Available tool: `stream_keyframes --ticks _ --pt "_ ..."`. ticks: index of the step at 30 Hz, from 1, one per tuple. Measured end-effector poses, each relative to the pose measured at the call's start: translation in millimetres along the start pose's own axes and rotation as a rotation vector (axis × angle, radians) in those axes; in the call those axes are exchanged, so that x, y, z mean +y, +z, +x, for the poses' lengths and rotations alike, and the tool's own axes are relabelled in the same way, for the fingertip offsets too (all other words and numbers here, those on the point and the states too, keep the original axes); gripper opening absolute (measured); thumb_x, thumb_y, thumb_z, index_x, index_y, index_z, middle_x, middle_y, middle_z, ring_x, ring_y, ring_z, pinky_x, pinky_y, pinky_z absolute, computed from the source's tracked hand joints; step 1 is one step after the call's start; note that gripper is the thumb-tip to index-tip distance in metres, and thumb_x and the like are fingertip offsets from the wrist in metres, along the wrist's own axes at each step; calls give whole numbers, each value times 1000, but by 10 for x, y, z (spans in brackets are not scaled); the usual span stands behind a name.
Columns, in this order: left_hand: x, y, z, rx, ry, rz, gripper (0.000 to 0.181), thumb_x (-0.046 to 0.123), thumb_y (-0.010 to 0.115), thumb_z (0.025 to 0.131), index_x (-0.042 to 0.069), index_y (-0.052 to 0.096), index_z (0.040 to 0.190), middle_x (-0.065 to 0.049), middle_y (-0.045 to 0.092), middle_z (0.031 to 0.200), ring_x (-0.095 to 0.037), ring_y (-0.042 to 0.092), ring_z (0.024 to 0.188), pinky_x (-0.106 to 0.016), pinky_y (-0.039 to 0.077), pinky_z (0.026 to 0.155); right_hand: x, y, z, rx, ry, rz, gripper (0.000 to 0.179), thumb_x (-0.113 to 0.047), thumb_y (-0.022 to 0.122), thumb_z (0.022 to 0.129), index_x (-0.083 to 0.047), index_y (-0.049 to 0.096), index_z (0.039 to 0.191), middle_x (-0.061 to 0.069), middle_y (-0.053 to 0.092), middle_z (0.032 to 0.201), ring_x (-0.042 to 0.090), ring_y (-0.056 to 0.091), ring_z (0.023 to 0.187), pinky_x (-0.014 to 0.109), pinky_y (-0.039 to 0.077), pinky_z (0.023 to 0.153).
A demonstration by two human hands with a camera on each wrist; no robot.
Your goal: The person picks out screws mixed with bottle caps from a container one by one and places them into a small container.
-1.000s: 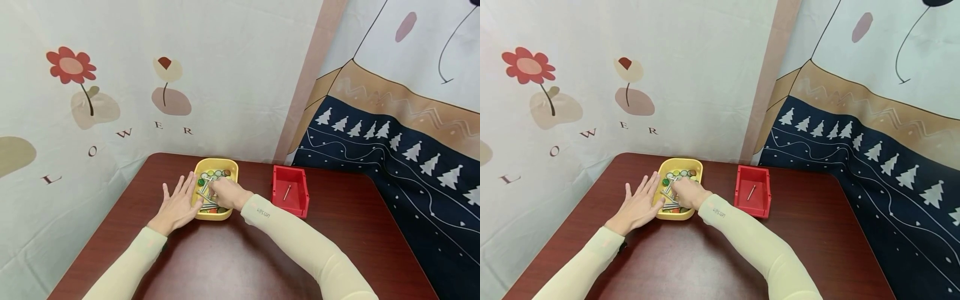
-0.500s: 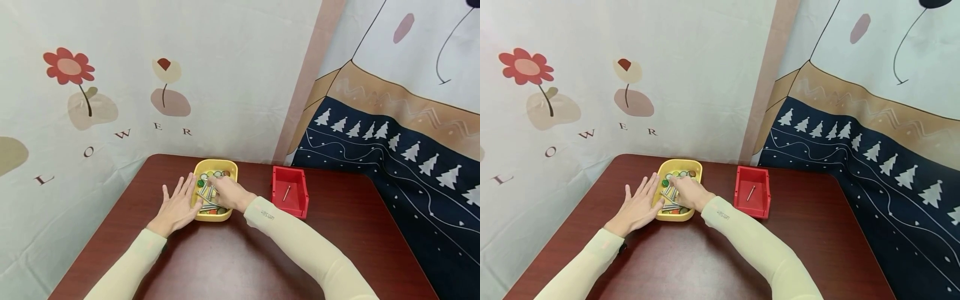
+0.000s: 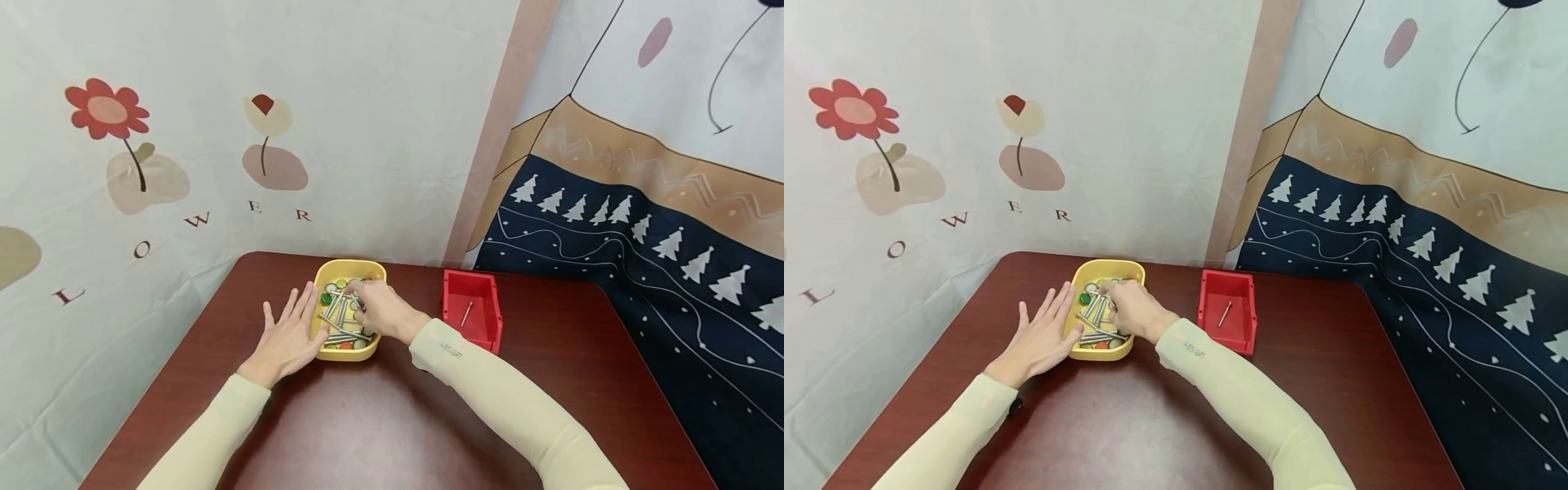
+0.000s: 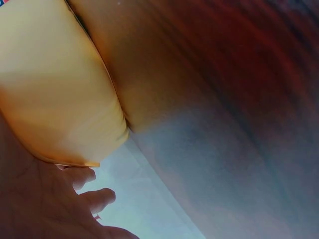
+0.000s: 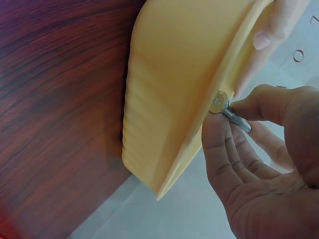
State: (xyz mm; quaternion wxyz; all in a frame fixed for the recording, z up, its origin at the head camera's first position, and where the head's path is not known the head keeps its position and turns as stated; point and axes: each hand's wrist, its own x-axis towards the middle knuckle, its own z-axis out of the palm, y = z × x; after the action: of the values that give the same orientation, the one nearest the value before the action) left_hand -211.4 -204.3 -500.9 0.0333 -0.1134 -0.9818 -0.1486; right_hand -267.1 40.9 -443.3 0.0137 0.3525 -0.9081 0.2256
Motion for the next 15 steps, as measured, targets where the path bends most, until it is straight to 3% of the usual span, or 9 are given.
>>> stream_keyframes --ticks 6,15 --pt "0 -9 8 -12 2 2 87 47 49 119 8 14 188 -12 10 199 -47 13 184 -94 2 134 57 -77 -53 25 22 45 41 -1 81 102 -5 76 142 6 77 96 13 68 79 21 57 68" --pt "6 -24 11 -15 3 12 86 47 48 119 10 13 189 -12 10 199 -47 13 184 -94 1 134 178 -208 -170 47 70 99 42 -3 80 104 -6 75 145 11 85 110 17 78 94 25 66 78"
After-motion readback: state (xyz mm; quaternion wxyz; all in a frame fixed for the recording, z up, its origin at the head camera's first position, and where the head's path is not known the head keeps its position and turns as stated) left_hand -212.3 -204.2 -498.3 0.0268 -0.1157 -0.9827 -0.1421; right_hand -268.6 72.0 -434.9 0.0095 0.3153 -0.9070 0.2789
